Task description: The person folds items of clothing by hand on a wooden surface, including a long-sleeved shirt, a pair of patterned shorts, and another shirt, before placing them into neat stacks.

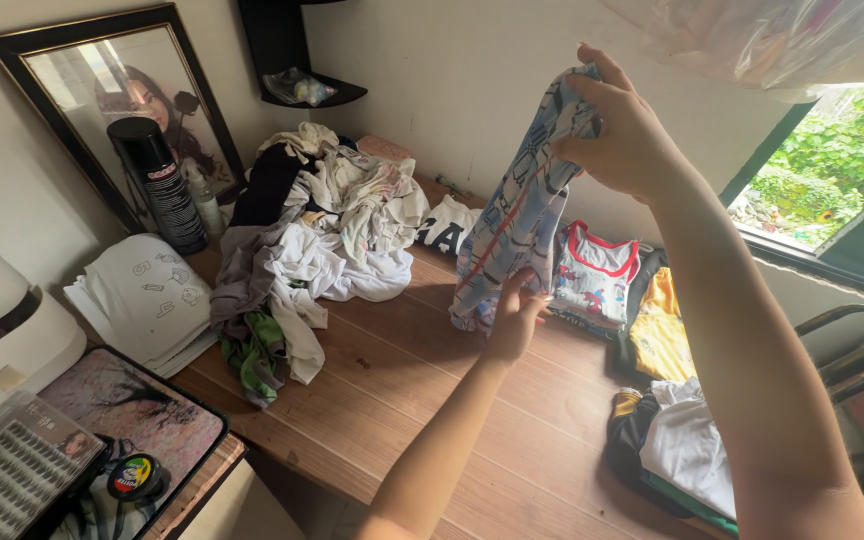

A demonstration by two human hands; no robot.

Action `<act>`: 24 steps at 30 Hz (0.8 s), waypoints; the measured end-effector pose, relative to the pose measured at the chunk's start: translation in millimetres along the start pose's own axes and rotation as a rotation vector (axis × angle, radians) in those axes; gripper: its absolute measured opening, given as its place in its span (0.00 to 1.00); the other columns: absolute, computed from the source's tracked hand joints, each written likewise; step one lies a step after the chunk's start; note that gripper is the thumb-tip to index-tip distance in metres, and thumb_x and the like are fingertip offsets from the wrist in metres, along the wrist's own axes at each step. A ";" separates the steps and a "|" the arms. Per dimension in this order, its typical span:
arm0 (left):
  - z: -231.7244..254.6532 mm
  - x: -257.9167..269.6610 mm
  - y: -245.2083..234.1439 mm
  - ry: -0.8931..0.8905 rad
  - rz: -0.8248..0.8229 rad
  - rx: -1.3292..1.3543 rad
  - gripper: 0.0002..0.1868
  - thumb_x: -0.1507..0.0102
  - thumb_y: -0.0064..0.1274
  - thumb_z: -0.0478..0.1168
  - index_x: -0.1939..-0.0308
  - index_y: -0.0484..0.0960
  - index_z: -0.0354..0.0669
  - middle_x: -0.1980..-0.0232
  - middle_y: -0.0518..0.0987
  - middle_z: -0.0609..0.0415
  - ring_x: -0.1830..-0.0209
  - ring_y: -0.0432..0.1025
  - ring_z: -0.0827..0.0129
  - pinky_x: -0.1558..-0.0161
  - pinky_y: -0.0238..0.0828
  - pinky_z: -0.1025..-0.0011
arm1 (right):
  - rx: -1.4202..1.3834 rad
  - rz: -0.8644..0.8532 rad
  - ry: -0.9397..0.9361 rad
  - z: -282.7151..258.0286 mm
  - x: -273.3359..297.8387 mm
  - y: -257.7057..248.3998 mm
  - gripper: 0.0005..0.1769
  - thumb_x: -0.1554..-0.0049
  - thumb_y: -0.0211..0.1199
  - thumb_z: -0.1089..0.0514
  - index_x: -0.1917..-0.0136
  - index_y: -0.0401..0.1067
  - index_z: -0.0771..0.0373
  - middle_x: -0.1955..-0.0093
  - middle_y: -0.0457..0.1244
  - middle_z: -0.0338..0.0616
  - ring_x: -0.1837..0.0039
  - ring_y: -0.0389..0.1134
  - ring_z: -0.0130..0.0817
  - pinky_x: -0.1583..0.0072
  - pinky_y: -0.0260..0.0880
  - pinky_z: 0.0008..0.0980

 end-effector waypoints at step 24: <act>197.0 -6.3 -98.9 0.034 -0.070 -0.343 0.22 0.41 0.64 0.29 0.43 0.81 0.36 0.63 0.80 0.50 0.64 0.72 0.74 0.61 0.70 0.75 | -0.004 -0.120 0.341 93.6 43.6 -32.2 0.29 0.48 0.67 0.68 0.33 0.72 0.57 0.44 0.70 0.46 0.44 0.73 0.35 0.43 0.73 0.35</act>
Point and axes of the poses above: each hand's wrist, its own x-axis away from the middle knuckle, its own y-axis out of the palm, z = x × y, the point moved 10 cm from there along -x, towards the middle knuckle
